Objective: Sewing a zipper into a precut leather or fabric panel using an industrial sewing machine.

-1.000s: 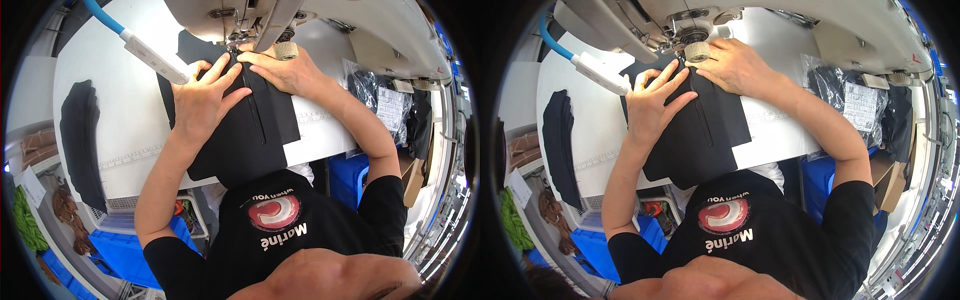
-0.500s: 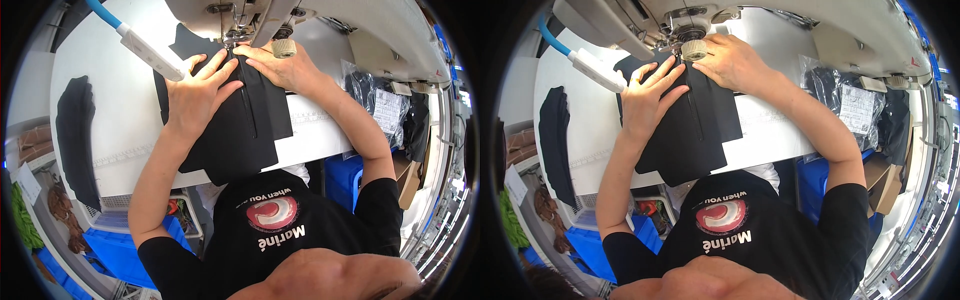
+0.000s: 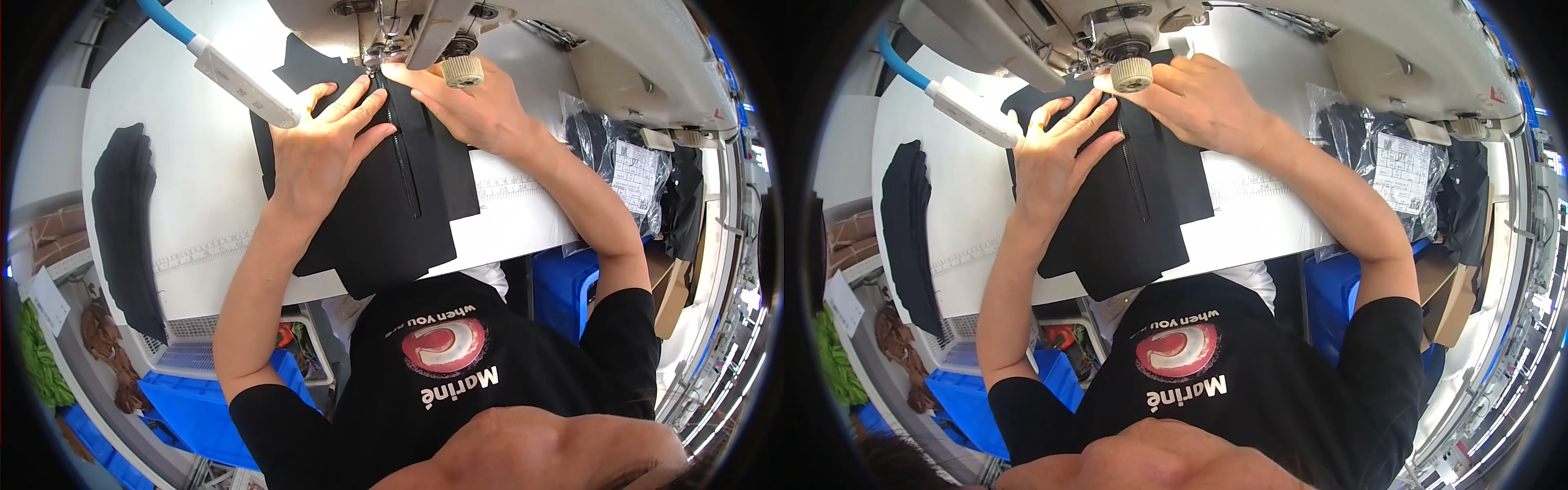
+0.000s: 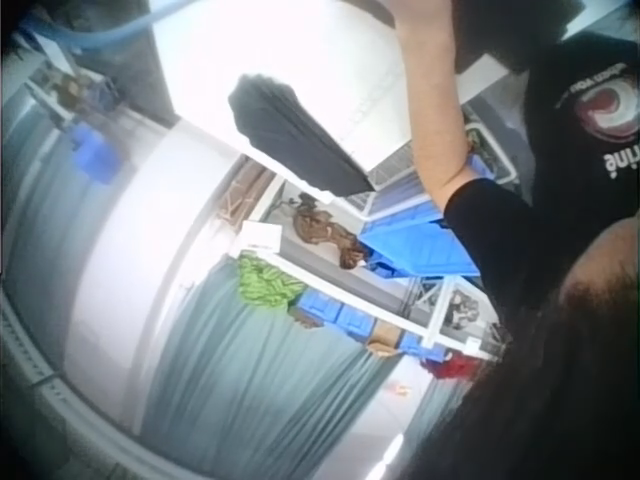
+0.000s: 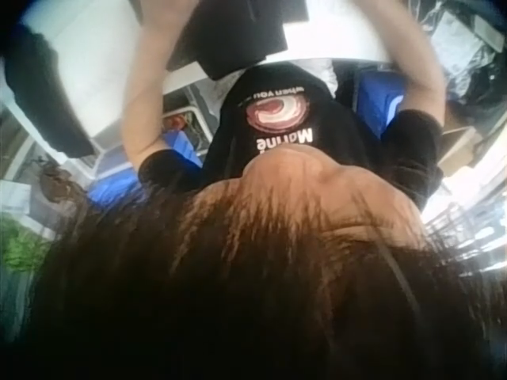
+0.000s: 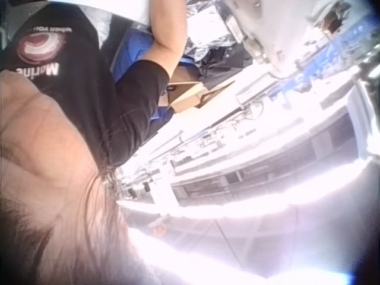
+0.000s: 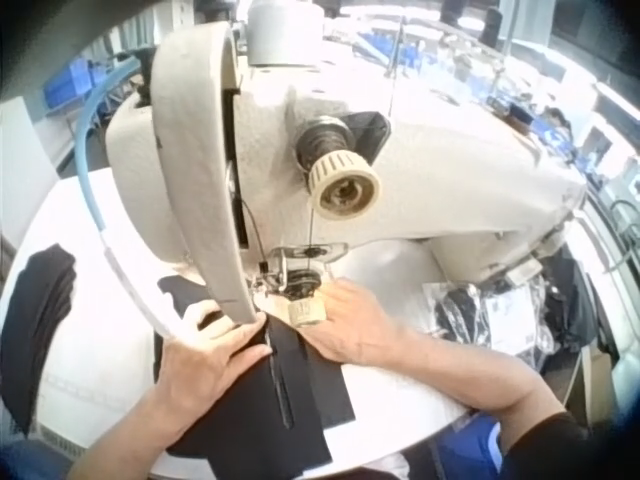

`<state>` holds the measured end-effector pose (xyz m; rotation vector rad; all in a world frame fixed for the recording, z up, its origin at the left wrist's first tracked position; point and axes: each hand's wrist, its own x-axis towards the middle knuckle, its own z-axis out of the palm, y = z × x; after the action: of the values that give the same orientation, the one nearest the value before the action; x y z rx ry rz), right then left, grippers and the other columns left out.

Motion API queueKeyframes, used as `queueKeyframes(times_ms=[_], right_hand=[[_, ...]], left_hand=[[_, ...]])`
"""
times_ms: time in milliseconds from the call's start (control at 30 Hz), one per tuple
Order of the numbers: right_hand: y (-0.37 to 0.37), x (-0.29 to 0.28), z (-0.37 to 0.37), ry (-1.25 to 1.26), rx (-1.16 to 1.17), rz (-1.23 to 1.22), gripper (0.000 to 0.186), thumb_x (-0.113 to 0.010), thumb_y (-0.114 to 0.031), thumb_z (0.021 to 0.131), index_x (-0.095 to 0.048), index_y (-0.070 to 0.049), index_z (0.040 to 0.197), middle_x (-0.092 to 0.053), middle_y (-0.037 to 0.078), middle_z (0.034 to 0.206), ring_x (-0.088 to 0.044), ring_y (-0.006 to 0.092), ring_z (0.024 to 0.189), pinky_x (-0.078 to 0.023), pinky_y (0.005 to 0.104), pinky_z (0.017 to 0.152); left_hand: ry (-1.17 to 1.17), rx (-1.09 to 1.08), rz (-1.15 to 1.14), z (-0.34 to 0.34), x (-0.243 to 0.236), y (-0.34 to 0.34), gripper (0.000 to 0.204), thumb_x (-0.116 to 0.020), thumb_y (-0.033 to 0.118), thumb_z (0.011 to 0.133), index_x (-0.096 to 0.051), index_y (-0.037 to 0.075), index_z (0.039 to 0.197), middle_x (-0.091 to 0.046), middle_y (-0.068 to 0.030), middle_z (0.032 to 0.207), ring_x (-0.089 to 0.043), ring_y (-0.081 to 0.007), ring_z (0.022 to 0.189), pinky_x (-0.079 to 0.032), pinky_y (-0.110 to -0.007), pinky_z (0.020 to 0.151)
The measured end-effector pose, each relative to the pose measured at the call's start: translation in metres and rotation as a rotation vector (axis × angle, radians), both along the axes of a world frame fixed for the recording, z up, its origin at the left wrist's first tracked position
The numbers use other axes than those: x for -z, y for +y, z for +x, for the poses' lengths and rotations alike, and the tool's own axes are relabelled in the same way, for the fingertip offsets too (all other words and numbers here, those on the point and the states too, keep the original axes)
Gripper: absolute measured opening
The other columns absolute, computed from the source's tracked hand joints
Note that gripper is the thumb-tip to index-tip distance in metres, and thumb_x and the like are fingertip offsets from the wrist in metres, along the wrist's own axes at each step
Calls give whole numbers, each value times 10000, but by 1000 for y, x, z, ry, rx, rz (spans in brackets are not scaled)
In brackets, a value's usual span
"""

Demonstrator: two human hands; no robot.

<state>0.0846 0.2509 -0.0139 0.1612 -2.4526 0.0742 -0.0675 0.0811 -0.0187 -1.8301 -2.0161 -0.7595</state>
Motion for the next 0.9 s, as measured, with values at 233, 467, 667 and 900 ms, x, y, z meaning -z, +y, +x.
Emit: queueKeyframes(times_ms=[233, 467, 667, 900], right_hand=[[-2, 4, -3, -131, 127, -53, 236, -656, -151, 797, -652, -150, 1033, -606, 28, 764, -618, 220, 591, -493, 326, 497], [4, 13, -5, -138, 133, -51, 272, -639, -152, 804, -649, -169, 1075, -613, 37, 778, -635, 222, 620, -514, 328, 525], [-27, -48, 31, -448, 81, -161, 388, -629, -64, 773, -602, -86, 1160, -588, 91, 831, -623, 264, 721, -512, 353, 615], [-82, -27, 81, -436, -196, -165, 413, -637, -87, 733, -595, -13, 1137, -503, 46, 721, -548, 195, 595, -463, 325, 550]], left_hand=[[9, -11, -19, 1, -4, 1, 334, -717, 411, 765, -724, 205, 1028, -694, 48, 1093, -636, -239, 964, -482, -373, 820], [40, -6, 35, -4, 0, 1, 313, -721, 402, 760, -733, 210, 1006, -702, 51, 1065, -640, -242, 942, -488, -374, 825], [-43, 139, -293, 18, -9, -26, 623, -640, 390, 838, -479, 102, 1367, -446, -88, 1440, -442, -293, 1289, -311, -563, 1026], [-172, 236, -420, 72, -21, -100, 764, -641, 509, 789, -465, 46, 1370, -431, -110, 1448, -391, -258, 1342, -322, -525, 1029]])
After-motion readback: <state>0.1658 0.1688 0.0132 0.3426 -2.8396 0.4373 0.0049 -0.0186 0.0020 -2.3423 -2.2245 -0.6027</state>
